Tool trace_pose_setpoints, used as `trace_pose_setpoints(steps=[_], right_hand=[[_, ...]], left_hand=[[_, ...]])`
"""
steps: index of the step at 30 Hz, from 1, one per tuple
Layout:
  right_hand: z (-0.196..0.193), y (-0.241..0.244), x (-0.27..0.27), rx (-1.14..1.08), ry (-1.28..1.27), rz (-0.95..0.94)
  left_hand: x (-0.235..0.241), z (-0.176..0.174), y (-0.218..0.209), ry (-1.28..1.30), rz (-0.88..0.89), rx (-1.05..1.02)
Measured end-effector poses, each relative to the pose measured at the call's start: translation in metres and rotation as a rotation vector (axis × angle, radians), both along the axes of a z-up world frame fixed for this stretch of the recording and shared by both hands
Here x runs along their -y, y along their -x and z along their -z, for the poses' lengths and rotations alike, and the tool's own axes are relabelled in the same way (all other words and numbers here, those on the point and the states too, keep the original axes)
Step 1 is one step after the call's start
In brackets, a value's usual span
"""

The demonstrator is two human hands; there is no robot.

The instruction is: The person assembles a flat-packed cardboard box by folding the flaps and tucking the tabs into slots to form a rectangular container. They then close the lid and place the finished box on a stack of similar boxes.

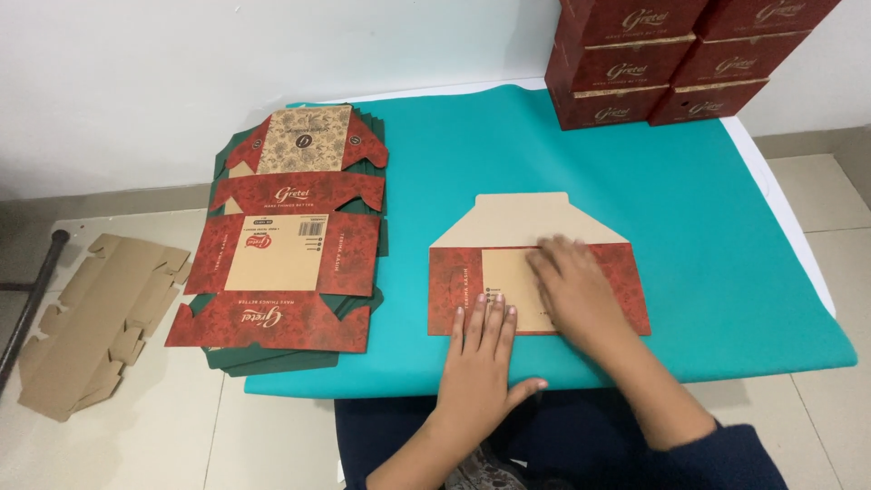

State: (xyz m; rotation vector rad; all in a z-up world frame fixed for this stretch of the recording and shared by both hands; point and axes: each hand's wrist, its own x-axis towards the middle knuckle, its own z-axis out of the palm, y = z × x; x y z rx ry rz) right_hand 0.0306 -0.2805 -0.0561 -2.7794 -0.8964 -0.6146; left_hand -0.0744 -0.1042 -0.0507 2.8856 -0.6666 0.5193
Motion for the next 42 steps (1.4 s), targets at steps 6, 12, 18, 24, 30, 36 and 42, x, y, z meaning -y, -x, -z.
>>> trace_pose_setpoints(steps=[6, 12, 18, 24, 30, 36, 42], right_hand=[[0.006, 0.093, -0.006, -0.087, 0.062, 0.007], [0.01, 0.112, 0.03, 0.03, 0.097, 0.305], [0.031, 0.111, -0.025, 0.032, 0.108, 0.323], [0.003, 0.109, -0.017, -0.015, -0.024, 0.232], [-0.013, 0.113, 0.023, -0.035, -0.001, 0.357], [-0.007, 0.108, 0.026, -0.011, -0.067, 0.366], [-0.028, 0.066, 0.031, -0.012, 0.058, 0.37]], left_hand=[[0.007, 0.013, -0.001, -0.14, -0.069, 0.02], [0.0, 0.013, -0.002, -0.157, -0.029, 0.054], [0.003, 0.012, 0.0, -0.135, 0.003, 0.07], [0.001, 0.016, 0.0, -0.138, 0.003, 0.072], [-0.033, 0.008, 0.001, 0.028, 0.134, -0.064], [-0.042, 0.016, 0.008, -0.067, 0.076, -0.054], [-0.039, 0.009, 0.008, 0.046, 0.079, -0.143]])
